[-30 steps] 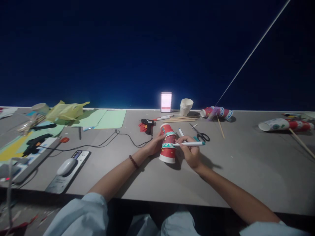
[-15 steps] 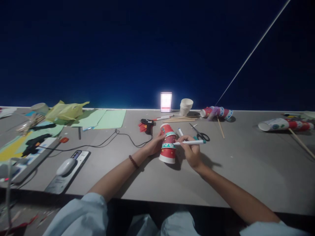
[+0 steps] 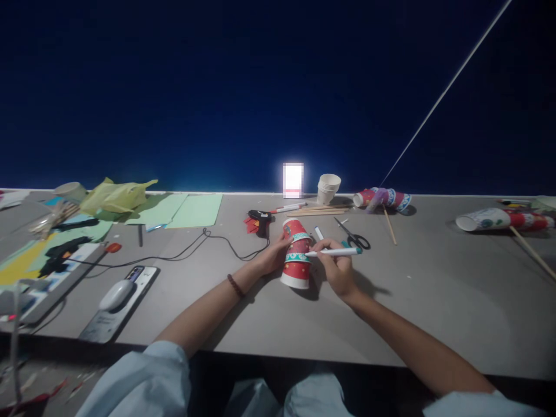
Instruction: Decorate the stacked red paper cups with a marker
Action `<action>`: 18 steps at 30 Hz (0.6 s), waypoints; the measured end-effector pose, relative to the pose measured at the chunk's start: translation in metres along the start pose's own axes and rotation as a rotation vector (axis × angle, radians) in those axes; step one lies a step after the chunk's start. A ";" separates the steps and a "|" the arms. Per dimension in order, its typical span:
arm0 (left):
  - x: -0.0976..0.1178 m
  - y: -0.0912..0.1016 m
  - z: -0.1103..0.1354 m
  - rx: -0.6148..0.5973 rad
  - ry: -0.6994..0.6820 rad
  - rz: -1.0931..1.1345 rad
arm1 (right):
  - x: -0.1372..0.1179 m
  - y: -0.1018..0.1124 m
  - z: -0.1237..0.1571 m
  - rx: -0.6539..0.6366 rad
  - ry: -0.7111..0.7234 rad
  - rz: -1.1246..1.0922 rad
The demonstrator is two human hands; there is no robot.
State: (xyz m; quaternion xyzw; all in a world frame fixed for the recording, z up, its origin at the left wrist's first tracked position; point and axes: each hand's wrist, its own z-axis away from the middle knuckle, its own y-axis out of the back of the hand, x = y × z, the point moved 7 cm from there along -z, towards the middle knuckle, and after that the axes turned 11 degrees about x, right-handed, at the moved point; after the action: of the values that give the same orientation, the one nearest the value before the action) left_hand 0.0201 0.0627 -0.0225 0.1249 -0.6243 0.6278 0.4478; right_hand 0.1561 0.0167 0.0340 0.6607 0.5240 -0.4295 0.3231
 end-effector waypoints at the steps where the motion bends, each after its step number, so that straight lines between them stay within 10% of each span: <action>1: 0.000 -0.001 0.000 -0.001 0.000 0.001 | 0.001 0.000 0.000 -0.001 -0.004 0.000; 18: 0.001 0.000 0.000 0.037 0.021 0.002 | 0.006 0.004 -0.001 0.065 -0.054 -0.069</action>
State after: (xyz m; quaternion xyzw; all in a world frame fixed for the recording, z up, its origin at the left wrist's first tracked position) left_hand 0.0196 0.0635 -0.0223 0.1259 -0.6077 0.6412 0.4513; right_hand 0.1611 0.0193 0.0292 0.6406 0.5232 -0.4748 0.3006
